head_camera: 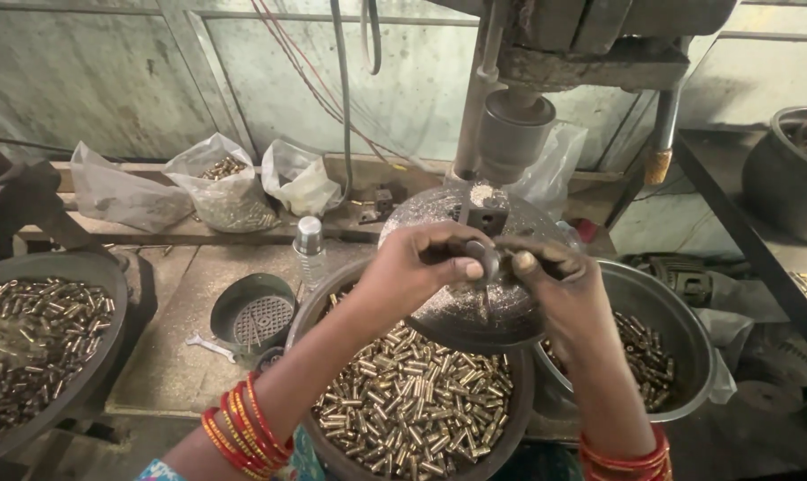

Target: Inserting metal components into a rotating machine die and operating a manual press to assemble parts.

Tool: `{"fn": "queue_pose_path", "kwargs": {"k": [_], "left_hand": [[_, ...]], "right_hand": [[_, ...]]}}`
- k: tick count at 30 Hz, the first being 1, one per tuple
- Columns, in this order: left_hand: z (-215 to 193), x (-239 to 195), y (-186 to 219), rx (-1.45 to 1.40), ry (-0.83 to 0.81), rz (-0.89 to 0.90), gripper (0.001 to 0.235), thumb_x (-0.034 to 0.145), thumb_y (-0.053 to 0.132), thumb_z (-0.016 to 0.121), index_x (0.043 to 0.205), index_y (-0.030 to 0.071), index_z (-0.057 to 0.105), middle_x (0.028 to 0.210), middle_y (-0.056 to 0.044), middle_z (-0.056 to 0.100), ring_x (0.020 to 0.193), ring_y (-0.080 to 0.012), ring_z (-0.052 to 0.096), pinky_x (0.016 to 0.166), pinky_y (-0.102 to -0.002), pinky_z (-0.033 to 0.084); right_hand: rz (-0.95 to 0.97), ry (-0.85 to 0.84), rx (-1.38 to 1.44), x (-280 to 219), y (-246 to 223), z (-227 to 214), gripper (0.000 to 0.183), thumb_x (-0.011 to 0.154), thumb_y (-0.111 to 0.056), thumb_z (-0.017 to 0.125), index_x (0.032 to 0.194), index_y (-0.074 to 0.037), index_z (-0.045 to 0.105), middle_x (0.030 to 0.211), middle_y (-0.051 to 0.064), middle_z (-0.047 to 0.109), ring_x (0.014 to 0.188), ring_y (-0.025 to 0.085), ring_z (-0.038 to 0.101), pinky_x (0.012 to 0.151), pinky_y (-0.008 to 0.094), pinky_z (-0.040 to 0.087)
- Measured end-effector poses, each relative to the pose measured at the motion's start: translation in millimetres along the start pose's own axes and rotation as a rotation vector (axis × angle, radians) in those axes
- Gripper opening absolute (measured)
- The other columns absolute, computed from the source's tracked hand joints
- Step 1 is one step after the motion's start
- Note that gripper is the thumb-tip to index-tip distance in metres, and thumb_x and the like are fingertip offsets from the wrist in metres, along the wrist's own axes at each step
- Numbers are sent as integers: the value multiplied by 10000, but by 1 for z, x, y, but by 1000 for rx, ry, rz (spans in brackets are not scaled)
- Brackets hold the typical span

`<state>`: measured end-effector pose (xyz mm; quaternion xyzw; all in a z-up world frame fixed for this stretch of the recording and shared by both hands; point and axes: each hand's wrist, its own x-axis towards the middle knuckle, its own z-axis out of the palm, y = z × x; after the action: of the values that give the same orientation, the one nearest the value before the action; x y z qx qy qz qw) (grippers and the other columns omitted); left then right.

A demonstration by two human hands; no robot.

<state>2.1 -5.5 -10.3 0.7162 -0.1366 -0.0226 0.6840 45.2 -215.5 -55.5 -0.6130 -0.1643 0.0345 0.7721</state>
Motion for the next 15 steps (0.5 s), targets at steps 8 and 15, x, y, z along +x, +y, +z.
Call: {"fn": "queue_pose_path", "kwargs": {"k": [8,15], "left_hand": [[6,5,-8,555,266,285,310,840,83,780,1147,124,767,1096,-73,772,945,-168,756,834,-279,629],[3,20,8,727,295,164,406,836,181,819,1221,145,694,1181,-68,736,1098,-211,711,976,-353,589]], "right_hand": [[-324,316,-614,-9,-6,15,214,958,-39,686,1154,-92,754,1085,46,724,881,134,643,756,270,471],[-492,330,-659,-12,2,19,206,971,27,644,1154,-30,720,1136,77,698,1027,149,663,900,299,521]]}}
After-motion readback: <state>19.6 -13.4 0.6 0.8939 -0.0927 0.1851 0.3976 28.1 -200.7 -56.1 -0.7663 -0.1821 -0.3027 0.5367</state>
